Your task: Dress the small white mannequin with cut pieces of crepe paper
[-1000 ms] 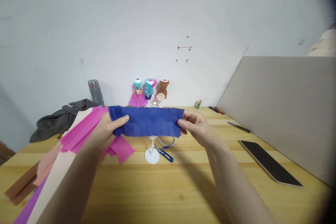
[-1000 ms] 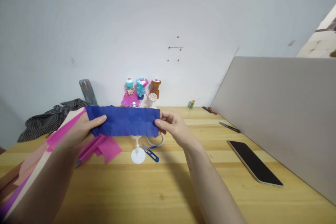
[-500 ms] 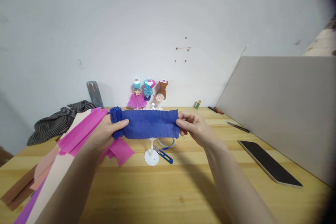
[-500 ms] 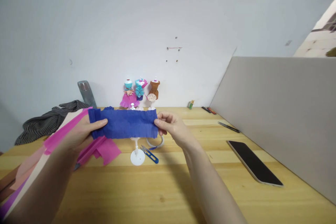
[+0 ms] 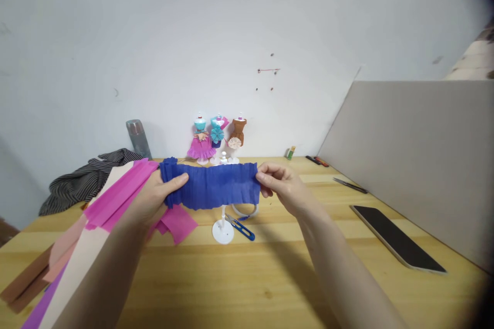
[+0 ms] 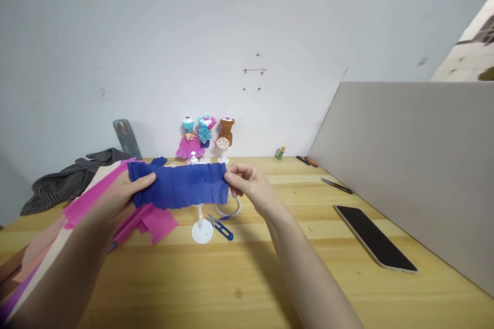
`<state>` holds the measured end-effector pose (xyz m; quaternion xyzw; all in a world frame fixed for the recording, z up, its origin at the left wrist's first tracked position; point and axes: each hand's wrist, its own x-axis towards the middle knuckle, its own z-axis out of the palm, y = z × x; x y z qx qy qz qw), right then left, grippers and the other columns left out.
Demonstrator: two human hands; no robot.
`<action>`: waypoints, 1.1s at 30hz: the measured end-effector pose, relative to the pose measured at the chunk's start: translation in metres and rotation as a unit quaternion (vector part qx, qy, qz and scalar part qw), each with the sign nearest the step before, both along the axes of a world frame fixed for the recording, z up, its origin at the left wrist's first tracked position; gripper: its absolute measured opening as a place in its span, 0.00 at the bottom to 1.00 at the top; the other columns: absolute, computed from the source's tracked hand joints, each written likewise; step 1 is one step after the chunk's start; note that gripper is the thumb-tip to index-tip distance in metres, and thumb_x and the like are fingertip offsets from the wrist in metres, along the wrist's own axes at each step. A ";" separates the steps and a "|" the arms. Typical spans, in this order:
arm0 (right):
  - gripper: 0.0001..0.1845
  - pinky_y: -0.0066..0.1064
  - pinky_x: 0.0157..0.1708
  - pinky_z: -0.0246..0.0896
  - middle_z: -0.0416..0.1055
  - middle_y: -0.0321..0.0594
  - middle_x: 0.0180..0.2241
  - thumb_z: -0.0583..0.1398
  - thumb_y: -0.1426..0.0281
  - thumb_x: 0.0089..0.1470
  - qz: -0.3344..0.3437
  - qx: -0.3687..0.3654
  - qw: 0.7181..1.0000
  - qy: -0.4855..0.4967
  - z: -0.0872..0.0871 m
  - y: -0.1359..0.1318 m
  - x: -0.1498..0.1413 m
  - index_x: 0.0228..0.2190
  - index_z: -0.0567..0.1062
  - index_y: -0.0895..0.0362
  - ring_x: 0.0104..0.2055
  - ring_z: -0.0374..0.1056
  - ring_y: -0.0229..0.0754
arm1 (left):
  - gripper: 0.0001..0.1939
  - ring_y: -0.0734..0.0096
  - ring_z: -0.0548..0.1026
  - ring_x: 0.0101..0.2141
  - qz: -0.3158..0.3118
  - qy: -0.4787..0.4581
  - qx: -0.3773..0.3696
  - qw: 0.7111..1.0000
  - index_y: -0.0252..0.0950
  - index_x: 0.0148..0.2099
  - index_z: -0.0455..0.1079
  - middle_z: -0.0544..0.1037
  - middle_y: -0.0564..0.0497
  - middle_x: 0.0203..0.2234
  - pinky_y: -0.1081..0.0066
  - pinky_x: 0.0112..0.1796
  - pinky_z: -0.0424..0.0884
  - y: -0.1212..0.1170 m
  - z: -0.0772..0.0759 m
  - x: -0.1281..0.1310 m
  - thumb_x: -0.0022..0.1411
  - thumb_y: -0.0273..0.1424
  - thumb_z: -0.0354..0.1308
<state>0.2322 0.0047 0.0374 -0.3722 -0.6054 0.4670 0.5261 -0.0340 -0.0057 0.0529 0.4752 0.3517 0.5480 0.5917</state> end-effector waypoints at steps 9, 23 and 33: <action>0.14 0.22 0.14 0.46 0.62 0.28 0.12 0.67 0.61 0.40 -0.048 0.026 0.998 0.041 -0.005 0.008 0.002 0.25 0.72 0.58 0.12 0.54 0.30 | 0.29 0.58 0.80 0.33 0.047 0.027 0.015 0.998 0.30 0.48 0.74 0.82 0.45 0.31 0.65 0.36 0.78 0.010 -0.007 -0.009 0.43 0.35 0.72; 0.09 0.23 0.15 0.52 0.61 0.27 0.14 0.65 0.67 0.39 -0.069 0.027 0.993 0.089 -0.006 0.009 -0.006 0.22 0.70 0.58 0.15 0.55 0.30 | 0.23 0.61 0.79 0.27 0.096 0.016 0.033 0.995 0.28 0.38 0.75 0.81 0.45 0.28 0.66 0.30 0.77 0.010 -0.007 -0.005 0.41 0.36 0.72; 0.14 0.24 0.17 0.54 0.64 0.30 0.15 0.66 0.61 0.42 -0.059 0.044 0.994 0.076 -0.010 0.010 -0.008 0.25 0.73 0.58 0.16 0.59 0.31 | 0.20 0.63 0.79 0.28 0.102 0.029 0.044 0.993 0.30 0.40 0.75 0.81 0.47 0.28 0.69 0.29 0.76 0.002 -0.005 0.002 0.44 0.35 0.70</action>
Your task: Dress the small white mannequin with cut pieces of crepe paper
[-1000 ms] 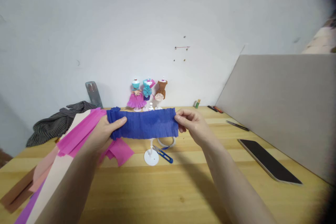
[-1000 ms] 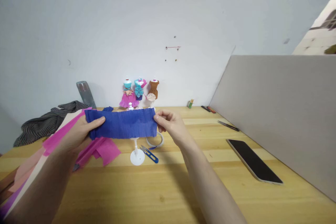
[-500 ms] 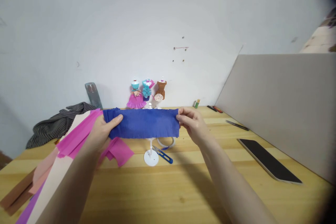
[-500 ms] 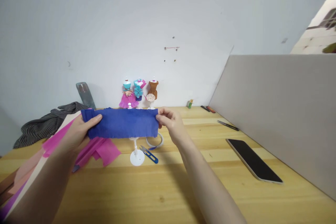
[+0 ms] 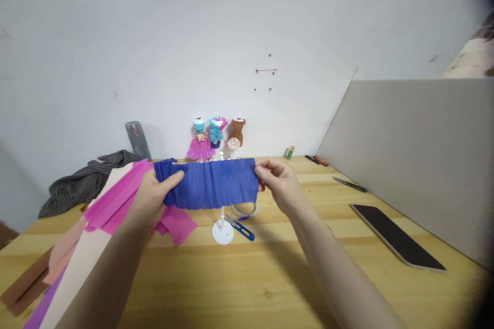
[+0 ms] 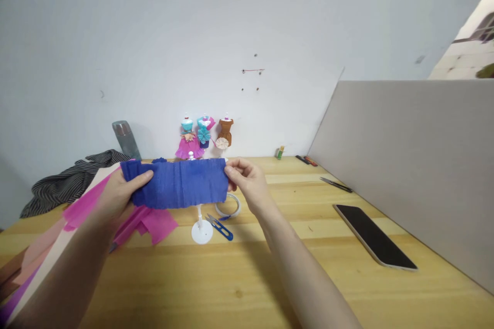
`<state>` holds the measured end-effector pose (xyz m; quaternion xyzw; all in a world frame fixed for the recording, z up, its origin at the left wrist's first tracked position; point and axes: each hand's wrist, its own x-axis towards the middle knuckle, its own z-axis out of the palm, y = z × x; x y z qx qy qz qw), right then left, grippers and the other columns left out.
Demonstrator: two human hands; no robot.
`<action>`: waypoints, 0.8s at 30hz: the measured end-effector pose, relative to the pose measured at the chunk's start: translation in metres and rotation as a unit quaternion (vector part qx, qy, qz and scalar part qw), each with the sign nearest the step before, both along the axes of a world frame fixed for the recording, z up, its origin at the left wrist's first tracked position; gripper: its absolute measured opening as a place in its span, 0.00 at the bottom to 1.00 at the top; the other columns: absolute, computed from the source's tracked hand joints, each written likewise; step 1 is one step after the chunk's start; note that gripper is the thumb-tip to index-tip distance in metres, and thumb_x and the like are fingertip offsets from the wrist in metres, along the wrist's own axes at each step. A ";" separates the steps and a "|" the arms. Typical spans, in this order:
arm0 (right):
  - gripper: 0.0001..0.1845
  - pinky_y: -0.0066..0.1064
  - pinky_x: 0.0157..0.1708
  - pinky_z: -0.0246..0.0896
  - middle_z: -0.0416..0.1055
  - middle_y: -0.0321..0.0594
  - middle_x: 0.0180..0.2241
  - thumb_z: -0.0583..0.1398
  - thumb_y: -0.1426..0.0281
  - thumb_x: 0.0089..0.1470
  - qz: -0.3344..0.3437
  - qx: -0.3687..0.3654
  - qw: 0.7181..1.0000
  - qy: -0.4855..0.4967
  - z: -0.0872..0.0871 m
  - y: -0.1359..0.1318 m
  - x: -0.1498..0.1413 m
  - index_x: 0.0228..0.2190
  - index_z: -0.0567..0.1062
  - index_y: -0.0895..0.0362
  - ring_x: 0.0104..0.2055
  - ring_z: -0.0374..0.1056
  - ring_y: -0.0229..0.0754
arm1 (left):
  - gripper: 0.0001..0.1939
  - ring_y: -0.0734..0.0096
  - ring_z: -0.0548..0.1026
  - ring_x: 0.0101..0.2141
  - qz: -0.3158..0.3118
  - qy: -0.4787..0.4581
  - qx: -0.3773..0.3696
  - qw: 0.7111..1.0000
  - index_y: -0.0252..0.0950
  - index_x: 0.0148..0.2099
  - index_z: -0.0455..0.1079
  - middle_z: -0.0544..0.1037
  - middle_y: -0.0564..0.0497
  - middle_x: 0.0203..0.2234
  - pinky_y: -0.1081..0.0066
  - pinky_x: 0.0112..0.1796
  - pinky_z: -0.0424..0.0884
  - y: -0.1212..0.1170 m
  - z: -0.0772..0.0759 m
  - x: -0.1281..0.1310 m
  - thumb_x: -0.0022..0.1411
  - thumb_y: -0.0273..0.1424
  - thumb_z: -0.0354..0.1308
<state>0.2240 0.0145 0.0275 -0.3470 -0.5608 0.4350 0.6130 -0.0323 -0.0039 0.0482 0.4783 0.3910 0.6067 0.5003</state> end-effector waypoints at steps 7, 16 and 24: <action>0.12 0.23 0.18 0.55 0.62 0.29 0.16 0.64 0.64 0.44 -0.049 0.035 0.998 0.004 0.002 -0.001 -0.001 0.21 0.69 0.57 0.17 0.58 0.30 | 0.18 0.65 0.78 0.26 0.034 0.032 -0.008 0.999 0.32 0.37 0.76 0.81 0.50 0.26 0.71 0.28 0.75 -0.002 0.003 0.000 0.42 0.34 0.70; 0.11 0.25 0.17 0.55 0.65 0.30 0.17 0.65 0.64 0.41 -0.048 0.018 0.999 0.005 0.001 0.001 -0.001 0.28 0.74 0.57 0.17 0.58 0.32 | 0.19 0.64 0.79 0.28 0.016 0.004 -0.006 1.000 0.32 0.39 0.76 0.81 0.48 0.28 0.70 0.31 0.76 -0.003 0.004 0.002 0.42 0.33 0.70; 0.07 0.24 0.15 0.52 0.65 0.31 0.16 0.65 0.68 0.37 -0.031 -0.024 0.998 0.056 0.006 -0.001 0.002 0.24 0.77 0.57 0.16 0.56 0.31 | 0.17 0.60 0.79 0.31 0.036 -0.031 0.017 0.999 0.33 0.35 0.77 0.81 0.48 0.28 0.66 0.33 0.76 0.000 0.006 0.003 0.40 0.31 0.71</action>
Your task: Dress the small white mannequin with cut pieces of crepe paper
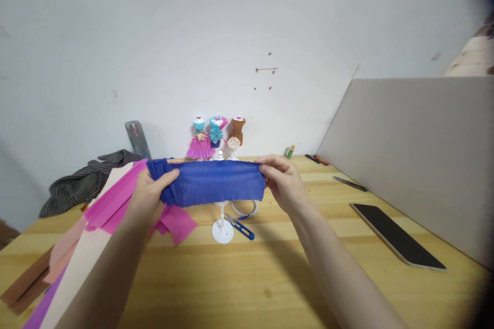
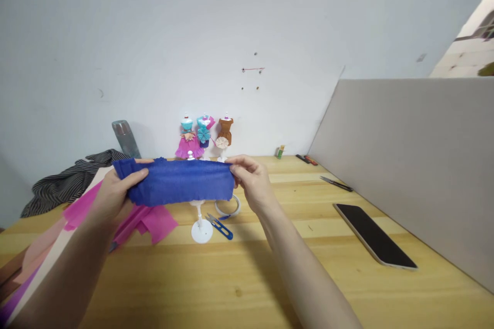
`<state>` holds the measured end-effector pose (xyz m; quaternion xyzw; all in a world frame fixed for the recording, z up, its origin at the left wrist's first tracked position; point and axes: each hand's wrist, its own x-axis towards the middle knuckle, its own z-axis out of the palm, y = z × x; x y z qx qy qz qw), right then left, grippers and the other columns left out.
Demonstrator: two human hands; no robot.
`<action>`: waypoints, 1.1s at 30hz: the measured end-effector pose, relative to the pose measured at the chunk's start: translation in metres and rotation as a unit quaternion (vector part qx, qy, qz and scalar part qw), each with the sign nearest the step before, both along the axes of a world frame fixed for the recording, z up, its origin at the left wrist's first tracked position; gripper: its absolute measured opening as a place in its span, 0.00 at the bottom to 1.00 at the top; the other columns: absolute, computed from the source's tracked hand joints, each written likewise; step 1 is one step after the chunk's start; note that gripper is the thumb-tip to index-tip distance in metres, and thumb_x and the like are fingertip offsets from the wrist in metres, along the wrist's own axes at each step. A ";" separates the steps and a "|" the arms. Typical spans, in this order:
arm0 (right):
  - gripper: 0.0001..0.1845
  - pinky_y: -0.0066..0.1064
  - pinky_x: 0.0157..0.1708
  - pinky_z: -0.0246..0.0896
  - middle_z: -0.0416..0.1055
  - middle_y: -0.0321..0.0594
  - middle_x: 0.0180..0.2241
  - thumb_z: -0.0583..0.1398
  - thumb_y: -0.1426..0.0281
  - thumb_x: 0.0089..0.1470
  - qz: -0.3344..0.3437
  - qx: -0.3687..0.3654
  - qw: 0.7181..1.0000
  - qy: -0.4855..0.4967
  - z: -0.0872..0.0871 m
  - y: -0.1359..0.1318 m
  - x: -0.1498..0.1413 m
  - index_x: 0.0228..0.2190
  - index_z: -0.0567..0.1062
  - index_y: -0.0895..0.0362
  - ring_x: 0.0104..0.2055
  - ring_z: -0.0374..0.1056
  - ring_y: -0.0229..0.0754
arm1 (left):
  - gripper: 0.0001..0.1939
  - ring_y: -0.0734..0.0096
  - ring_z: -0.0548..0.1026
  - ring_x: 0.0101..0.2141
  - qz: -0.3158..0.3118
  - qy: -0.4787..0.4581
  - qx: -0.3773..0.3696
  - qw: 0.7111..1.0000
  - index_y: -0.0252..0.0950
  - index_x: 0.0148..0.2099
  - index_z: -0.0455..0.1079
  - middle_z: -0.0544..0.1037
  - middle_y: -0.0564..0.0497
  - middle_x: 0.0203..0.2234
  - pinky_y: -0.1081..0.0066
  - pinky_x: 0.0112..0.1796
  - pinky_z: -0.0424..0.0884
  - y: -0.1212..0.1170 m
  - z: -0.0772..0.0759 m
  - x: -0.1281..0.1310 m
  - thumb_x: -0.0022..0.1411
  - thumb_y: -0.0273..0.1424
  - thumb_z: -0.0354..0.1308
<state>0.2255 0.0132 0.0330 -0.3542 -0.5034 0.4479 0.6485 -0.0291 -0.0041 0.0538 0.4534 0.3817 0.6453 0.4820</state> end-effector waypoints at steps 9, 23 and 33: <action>0.06 0.25 0.16 0.56 0.67 0.32 0.14 0.65 0.69 0.34 0.078 -0.026 0.995 0.049 0.003 -0.003 0.002 0.21 0.75 0.56 0.15 0.59 0.33 | 0.08 0.65 0.77 0.27 -0.006 -0.001 0.034 0.999 0.37 0.30 0.76 0.79 0.52 0.24 0.69 0.30 0.71 0.002 -0.005 -0.010 0.43 0.29 0.67; 0.13 0.27 0.17 0.54 0.63 0.32 0.14 0.67 0.61 0.39 0.035 0.059 0.997 -0.026 0.004 -0.008 0.004 0.19 0.73 0.56 0.17 0.58 0.34 | 0.04 0.70 0.71 0.22 0.062 0.105 0.128 0.984 0.38 0.22 0.76 0.76 0.51 0.20 0.72 0.24 0.68 -0.003 -0.002 -0.011 0.39 0.31 0.67; 0.06 0.27 0.19 0.58 0.67 0.33 0.19 0.66 0.68 0.41 0.004 0.095 0.993 -0.064 0.001 -0.010 0.003 0.25 0.75 0.57 0.19 0.60 0.33 | 0.04 0.70 0.72 0.27 0.159 0.235 0.182 0.941 0.38 0.23 0.73 0.76 0.54 0.21 0.72 0.32 0.68 0.000 -0.006 -0.010 0.44 0.28 0.66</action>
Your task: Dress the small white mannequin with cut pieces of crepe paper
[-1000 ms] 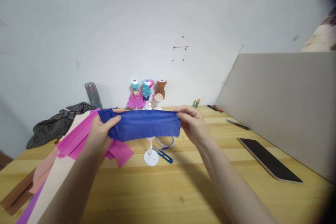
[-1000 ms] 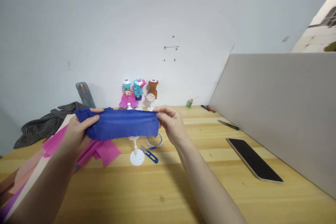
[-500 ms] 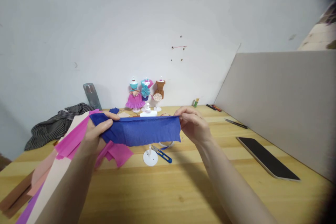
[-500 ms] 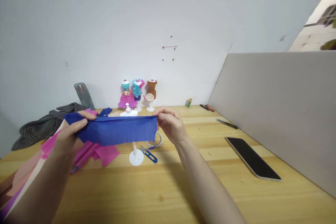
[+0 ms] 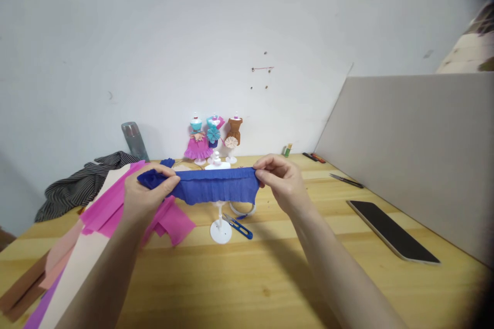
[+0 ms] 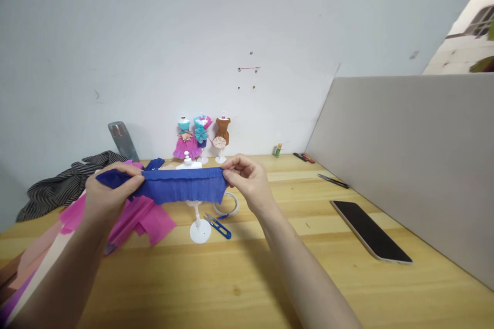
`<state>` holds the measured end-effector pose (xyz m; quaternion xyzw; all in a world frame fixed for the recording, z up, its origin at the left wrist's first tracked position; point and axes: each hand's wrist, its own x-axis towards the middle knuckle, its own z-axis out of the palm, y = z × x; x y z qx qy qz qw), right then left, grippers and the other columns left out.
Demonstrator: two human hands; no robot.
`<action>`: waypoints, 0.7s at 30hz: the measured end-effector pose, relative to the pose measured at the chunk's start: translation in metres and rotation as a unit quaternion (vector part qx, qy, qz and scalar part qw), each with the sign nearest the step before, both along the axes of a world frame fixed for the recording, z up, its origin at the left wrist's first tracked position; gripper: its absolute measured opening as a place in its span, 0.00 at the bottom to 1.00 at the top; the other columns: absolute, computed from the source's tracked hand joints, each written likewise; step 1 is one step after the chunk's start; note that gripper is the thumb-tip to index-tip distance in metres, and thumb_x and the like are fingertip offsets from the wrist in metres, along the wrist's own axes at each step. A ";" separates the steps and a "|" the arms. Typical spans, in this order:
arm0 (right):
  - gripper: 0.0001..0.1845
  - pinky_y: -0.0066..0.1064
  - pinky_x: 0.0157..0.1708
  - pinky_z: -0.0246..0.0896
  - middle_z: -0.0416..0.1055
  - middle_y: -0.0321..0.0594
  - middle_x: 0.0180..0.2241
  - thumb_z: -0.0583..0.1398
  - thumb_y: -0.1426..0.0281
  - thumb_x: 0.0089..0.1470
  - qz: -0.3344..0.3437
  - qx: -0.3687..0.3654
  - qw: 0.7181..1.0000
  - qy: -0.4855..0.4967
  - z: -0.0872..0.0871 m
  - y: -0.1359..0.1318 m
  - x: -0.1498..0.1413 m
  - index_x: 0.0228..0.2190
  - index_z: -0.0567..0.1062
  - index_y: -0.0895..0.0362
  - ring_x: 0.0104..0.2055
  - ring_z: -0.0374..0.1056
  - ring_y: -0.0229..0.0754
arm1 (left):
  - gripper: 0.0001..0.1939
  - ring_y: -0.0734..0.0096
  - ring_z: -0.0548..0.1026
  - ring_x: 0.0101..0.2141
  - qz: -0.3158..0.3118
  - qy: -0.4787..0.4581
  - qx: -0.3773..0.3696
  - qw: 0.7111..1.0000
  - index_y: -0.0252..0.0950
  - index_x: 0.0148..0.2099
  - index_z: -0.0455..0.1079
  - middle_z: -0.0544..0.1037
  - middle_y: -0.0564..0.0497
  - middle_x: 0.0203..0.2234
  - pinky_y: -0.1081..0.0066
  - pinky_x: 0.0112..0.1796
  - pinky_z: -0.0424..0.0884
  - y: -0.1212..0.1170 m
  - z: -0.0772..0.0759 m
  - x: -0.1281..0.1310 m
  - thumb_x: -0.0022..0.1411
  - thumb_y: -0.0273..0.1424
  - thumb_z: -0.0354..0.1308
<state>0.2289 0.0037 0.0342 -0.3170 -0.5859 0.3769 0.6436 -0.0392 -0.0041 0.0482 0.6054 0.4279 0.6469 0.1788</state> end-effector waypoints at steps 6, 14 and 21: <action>0.14 0.28 0.23 0.65 0.68 0.33 0.23 0.65 0.68 0.42 -0.058 0.020 0.997 -0.037 0.004 -0.004 -0.003 0.36 0.78 0.56 0.24 0.65 0.35 | 0.11 0.68 0.74 0.27 0.048 -0.025 -0.042 0.998 0.39 0.32 0.76 0.78 0.54 0.24 0.72 0.31 0.69 -0.005 0.008 0.009 0.42 0.28 0.68; 0.09 0.30 0.22 0.66 0.71 0.36 0.21 0.66 0.65 0.43 -0.054 0.001 0.997 -0.052 0.006 -0.007 -0.003 0.26 0.77 0.57 0.21 0.66 0.36 | 0.04 0.65 0.76 0.31 0.029 0.002 -0.060 0.998 0.39 0.27 0.78 0.80 0.52 0.26 0.71 0.34 0.70 -0.001 0.006 0.004 0.44 0.31 0.67; 0.09 0.27 0.22 0.61 0.67 0.34 0.20 0.64 0.65 0.45 -0.060 0.024 0.996 -0.070 0.009 -0.010 -0.002 0.22 0.73 0.58 0.22 0.63 0.35 | 0.06 0.65 0.76 0.30 0.031 0.045 -0.086 0.995 0.40 0.28 0.78 0.80 0.51 0.26 0.70 0.32 0.70 -0.005 0.011 0.000 0.44 0.35 0.67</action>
